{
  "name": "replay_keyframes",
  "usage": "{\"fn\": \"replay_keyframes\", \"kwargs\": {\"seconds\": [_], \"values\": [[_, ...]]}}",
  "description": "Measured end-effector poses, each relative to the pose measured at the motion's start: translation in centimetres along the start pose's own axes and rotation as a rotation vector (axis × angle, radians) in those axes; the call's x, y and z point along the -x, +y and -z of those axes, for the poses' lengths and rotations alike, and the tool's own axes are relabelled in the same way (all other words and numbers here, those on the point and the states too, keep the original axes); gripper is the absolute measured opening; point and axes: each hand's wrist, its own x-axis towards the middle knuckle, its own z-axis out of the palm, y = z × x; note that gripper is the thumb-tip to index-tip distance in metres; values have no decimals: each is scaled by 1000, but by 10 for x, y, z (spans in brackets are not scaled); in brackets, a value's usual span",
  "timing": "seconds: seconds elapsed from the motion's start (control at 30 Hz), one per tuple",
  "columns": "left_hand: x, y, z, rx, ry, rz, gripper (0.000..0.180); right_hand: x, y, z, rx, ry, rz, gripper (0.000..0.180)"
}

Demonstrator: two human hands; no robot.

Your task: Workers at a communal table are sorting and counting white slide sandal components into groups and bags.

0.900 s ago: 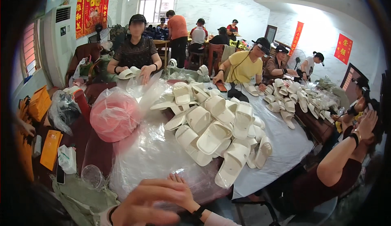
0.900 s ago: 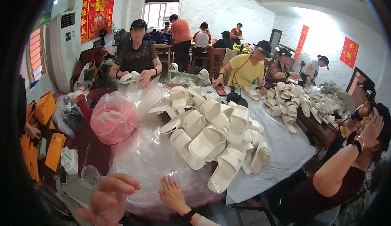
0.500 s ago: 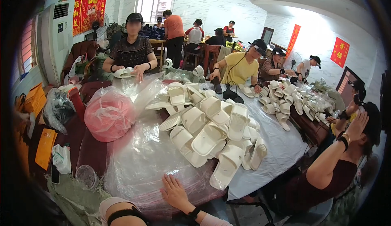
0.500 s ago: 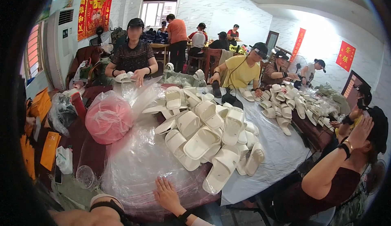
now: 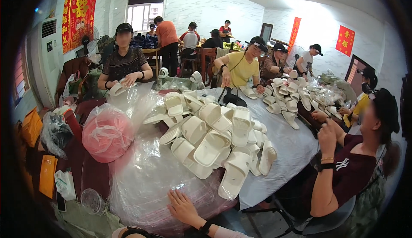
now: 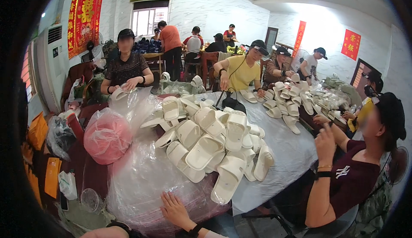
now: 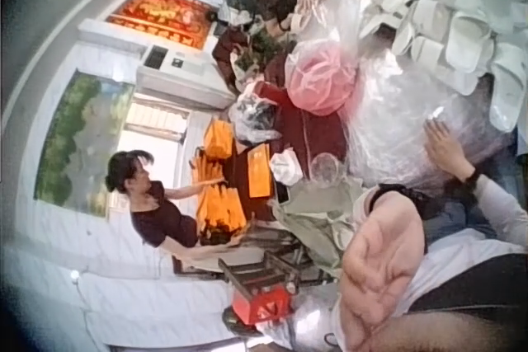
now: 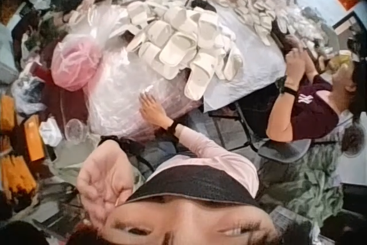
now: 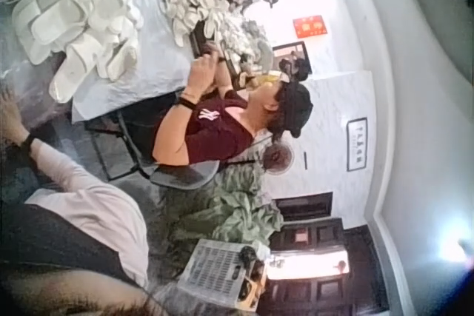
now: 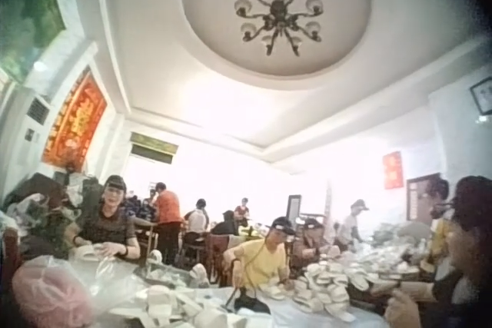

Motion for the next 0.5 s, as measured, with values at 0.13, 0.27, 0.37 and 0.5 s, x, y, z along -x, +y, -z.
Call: {"fn": "replay_keyframes", "kwargs": {"seconds": [0.13, 0.27, 0.37, 0.5], "values": [[43, 1, 7, 885, 496, 129, 16, -1, -6, 2, -28, 3, 4, 51], [64, -1, 26, 1535, 895, 226, 13, 0, -8, 2, -30, -27, 6, 52], [57, 7, 66, 3288, 2182, -1793, 44, 0, -13, 2, -12, -96, 40, 52], [127, 20, 106, 2893, 2142, -1915, 45, 4, -1, 0, 23, -128, 23, 56]]}}
